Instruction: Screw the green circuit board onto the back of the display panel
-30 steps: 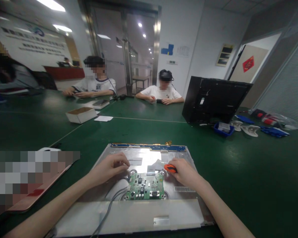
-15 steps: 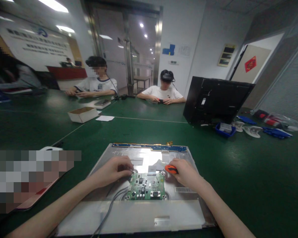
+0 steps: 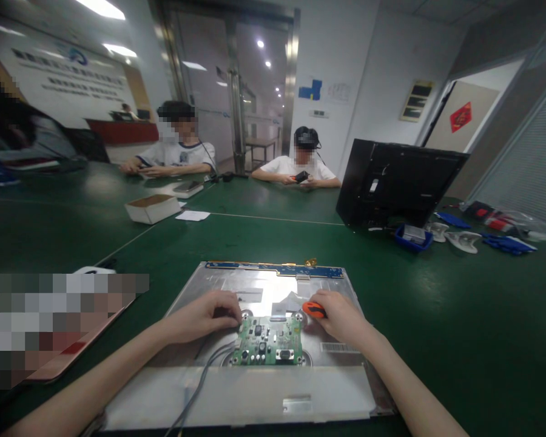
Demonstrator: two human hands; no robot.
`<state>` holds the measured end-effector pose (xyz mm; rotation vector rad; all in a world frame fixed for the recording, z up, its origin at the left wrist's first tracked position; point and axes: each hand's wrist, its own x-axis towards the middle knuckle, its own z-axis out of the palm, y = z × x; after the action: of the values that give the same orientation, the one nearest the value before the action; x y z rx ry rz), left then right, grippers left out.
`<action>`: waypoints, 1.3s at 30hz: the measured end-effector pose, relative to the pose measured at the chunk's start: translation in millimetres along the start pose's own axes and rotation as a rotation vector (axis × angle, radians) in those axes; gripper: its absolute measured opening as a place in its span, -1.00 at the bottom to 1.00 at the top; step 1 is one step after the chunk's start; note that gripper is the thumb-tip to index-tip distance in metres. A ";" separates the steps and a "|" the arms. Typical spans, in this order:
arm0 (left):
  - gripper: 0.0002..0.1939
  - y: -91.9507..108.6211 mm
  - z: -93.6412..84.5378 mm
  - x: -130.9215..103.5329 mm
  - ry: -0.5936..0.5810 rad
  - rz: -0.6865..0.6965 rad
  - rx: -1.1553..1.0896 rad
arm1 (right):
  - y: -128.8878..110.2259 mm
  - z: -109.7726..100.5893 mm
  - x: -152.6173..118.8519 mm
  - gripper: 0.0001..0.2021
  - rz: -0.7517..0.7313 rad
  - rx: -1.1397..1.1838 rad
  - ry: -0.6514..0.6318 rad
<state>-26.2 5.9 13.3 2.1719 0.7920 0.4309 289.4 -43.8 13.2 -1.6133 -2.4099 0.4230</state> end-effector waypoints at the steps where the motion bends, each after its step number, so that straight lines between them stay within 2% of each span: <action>1: -0.91 0.4 -0.6 -0.6 -0.007 -0.002 0.015 | -0.1 0.0 -0.2 -0.88 0.000 0.001 0.000; 8: -0.88 1.7 -2.4 -4.3 -0.009 -0.021 0.126 | 3.2 1.2 0.4 -0.89 -0.007 0.004 -0.007; 16: -0.86 -6.4 -3.7 -4.8 0.054 -0.051 0.222 | 1.3 0.9 -0.5 -0.89 0.020 0.004 -0.003; 19: -0.87 -9.3 -1.4 -3.3 0.115 -0.046 0.246 | 1.9 1.6 -0.3 -0.86 0.027 0.003 0.006; 22: -0.88 -9.6 -1.4 1.1 0.179 -0.039 0.279 | 2.5 2.3 0.7 -0.84 0.038 -0.008 0.021; 29: -0.90 -7.9 -7.4 21.5 0.158 -0.066 0.360 | 1.9 2.8 5.3 -0.85 0.045 -0.020 0.042; 35: -0.91 -13.6 0.9 22.2 0.249 -0.039 0.322 | 2.7 -3.8 12.3 -0.86 0.012 -0.020 0.042; 39: -0.92 -14.5 4.2 17.0 0.265 -0.007 0.296 | -6.8 -9.9 26.1 -0.85 -0.039 -0.004 0.046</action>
<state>-17.0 22.1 0.4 2.4137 1.0647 0.6424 276.9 -20.9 25.1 -1.5574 -2.4059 0.3706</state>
